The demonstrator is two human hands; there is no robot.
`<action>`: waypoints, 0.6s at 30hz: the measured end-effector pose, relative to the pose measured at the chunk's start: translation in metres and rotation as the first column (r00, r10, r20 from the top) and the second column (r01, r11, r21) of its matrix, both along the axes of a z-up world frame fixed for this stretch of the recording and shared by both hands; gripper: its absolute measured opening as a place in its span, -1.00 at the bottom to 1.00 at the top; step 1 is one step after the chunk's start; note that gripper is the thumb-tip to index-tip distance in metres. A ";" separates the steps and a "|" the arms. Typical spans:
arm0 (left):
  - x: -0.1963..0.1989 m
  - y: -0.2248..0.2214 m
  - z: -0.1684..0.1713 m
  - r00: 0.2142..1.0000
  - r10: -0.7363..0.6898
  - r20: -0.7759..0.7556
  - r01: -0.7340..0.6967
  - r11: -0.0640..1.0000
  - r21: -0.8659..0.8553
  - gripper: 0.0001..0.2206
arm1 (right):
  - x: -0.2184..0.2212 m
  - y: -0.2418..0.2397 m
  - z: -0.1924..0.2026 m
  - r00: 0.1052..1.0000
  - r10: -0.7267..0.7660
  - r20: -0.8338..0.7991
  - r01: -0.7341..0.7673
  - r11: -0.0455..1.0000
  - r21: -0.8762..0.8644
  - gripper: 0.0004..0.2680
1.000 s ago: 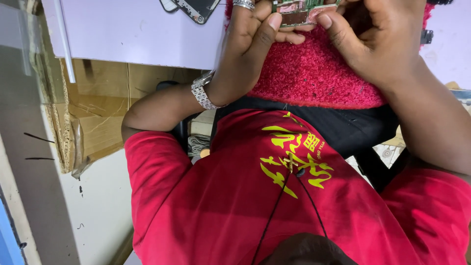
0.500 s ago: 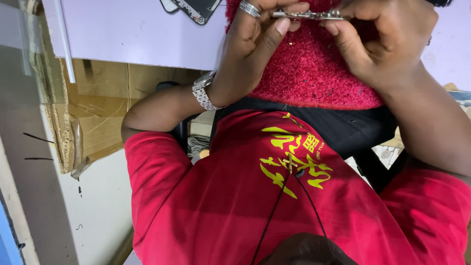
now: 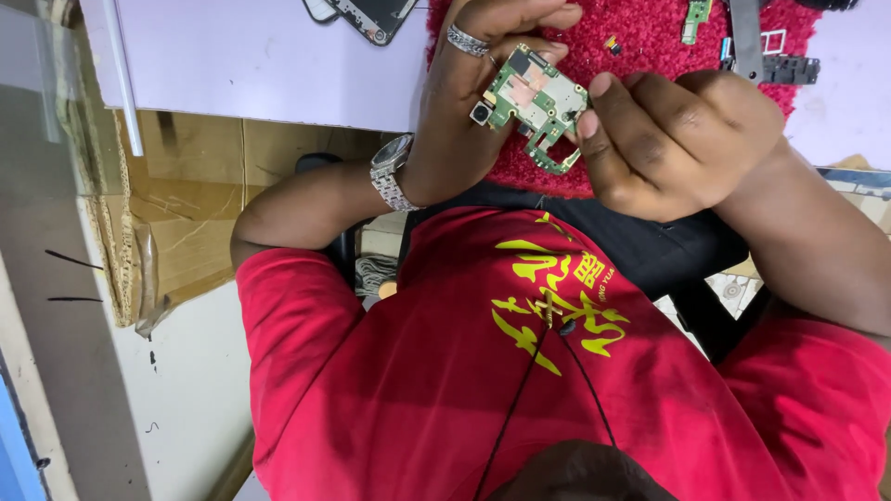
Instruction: Repairing a mobile phone motherboard by inspecting and attaching small electronic components
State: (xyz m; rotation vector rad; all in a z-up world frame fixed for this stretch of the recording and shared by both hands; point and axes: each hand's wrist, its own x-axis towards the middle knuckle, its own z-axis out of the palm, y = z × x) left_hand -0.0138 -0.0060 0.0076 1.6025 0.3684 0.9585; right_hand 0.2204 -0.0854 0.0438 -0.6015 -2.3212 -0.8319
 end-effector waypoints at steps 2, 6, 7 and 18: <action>-0.001 0.001 0.000 1.000 -0.013 -0.005 0.013 1.000 0.020 -0.61 | -0.001 0.000 0.000 1.000 -0.018 0.004 0.018 1.000 0.003 -0.95; -0.002 0.003 0.000 1.000 -0.028 -0.008 0.028 0.999 0.042 -0.58 | 0.005 -0.002 -0.005 1.000 -0.016 -0.020 0.015 0.999 -0.039 -0.92; -0.002 0.003 -0.001 0.999 -0.047 -0.005 0.047 0.998 0.038 -0.55 | 0.008 -0.004 -0.007 0.999 -0.033 -0.040 0.028 0.994 -0.105 -0.88; 0.010 0.007 0.007 0.991 -0.134 -0.015 0.125 0.954 -0.271 -0.75 | 0.018 -0.003 -0.023 0.589 -0.616 -0.523 -0.483 0.250 -0.839 -0.69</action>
